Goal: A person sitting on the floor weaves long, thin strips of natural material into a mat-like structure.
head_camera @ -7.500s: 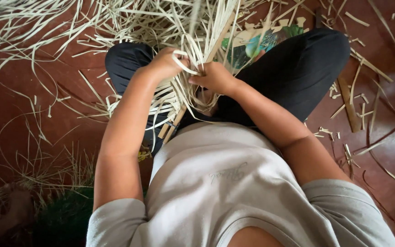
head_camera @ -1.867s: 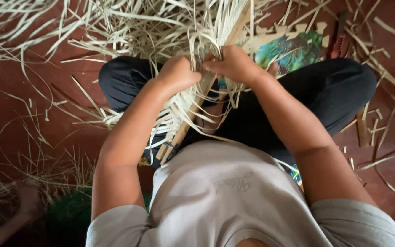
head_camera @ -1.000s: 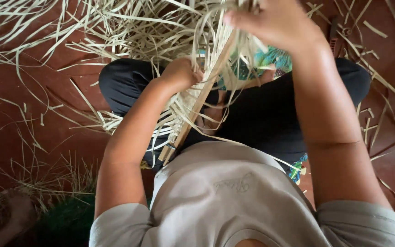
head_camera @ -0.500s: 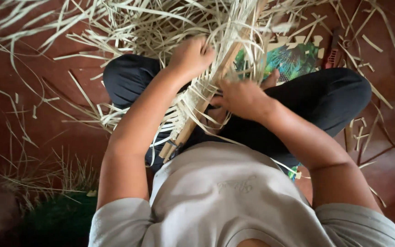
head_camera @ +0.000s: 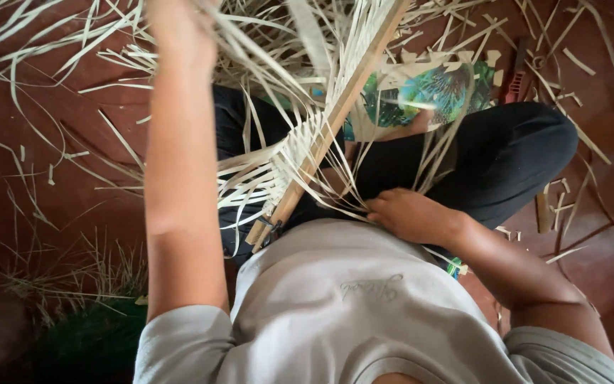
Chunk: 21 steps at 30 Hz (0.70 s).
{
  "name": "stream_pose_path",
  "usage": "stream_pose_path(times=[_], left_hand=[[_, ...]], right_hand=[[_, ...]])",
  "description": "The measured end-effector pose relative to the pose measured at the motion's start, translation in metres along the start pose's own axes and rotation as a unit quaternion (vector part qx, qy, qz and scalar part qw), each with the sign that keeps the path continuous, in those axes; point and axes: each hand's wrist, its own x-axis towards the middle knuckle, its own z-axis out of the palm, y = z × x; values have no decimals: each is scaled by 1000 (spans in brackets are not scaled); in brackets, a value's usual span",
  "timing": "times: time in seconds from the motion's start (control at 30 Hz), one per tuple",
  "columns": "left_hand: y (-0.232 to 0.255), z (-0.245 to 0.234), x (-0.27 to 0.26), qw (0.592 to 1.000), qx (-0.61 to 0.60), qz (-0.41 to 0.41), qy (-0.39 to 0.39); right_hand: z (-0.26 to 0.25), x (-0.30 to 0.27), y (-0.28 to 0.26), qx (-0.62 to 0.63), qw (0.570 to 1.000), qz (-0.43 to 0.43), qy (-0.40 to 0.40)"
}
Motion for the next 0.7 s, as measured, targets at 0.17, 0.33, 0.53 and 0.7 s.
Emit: stream_pose_path(times=[0.17, 0.33, 0.53, 0.7], left_hand=[[47, -23, -18, 994, -16, -77, 73], [65, 4, -56, 834, 531, -76, -126], [86, 77, -111, 623, 701, -127, -324], [60, 76, -135, 547, 732, -137, -382]], right_hand=[[-23, -12, 18, 280, 950, 138, -24], [-86, 15, 20, 210, 955, 116, 177], [-108, 93, 23, 46, 979, 116, 160], [-112, 142, 21, -55, 985, 163, -2]])
